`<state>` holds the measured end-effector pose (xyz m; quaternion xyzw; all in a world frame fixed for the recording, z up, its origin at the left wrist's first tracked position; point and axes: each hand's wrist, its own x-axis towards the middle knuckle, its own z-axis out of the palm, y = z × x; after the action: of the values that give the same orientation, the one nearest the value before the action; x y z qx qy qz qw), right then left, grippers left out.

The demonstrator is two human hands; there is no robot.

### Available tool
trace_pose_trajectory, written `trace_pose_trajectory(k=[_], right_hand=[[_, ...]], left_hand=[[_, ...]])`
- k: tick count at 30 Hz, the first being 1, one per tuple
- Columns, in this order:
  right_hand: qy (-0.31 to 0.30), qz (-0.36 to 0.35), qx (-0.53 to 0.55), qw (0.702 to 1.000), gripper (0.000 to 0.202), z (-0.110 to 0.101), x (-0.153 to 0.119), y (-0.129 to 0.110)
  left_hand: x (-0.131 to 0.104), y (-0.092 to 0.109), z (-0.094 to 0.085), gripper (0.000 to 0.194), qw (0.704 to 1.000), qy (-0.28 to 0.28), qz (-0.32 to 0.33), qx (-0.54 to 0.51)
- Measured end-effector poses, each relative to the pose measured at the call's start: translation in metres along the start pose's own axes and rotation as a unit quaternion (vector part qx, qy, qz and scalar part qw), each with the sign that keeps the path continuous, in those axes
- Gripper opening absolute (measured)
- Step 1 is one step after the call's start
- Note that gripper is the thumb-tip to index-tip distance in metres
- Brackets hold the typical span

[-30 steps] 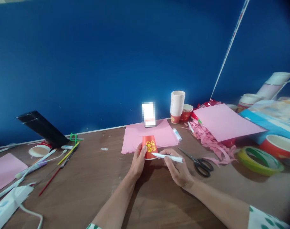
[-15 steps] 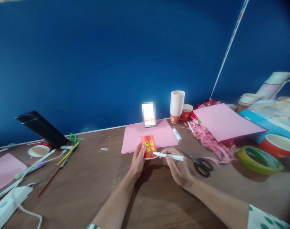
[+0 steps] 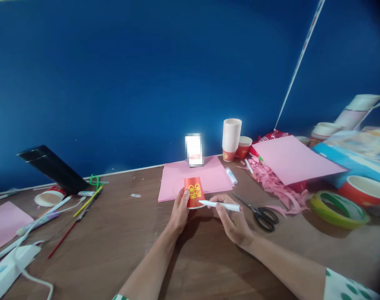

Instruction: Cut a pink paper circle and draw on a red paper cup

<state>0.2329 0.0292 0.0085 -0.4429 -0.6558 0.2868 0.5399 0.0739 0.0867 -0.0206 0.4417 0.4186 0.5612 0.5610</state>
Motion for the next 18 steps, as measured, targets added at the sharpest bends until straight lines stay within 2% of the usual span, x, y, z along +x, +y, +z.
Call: trace_pose_trajectory(k=[7,10,15,18], right_hand=[[-0.003,-0.008,-0.020,1.000,0.021,-0.0008,-0.0004,-0.0007],[0.002,-0.010,-0.020,1.000,0.021,-0.0016,-0.0010,-0.0004],[0.002,-0.009,-0.018,1.000,0.021,-0.0013,-0.0012,0.0006],[0.000,-0.008,-0.006,1.000,0.020,-0.0009,-0.0014,0.0011]], left_hand=[[-0.0006,0.0007,0.0012,0.038,0.996,-0.005,-0.043,-0.081],[0.0000,0.0017,0.0025,0.036,0.993,-0.013,-0.038,-0.109],[0.0012,0.0000,0.0014,0.038,0.996,-0.002,-0.030,-0.081],[0.0012,-0.0022,-0.0005,0.044,0.998,-0.013,-0.024,-0.050]])
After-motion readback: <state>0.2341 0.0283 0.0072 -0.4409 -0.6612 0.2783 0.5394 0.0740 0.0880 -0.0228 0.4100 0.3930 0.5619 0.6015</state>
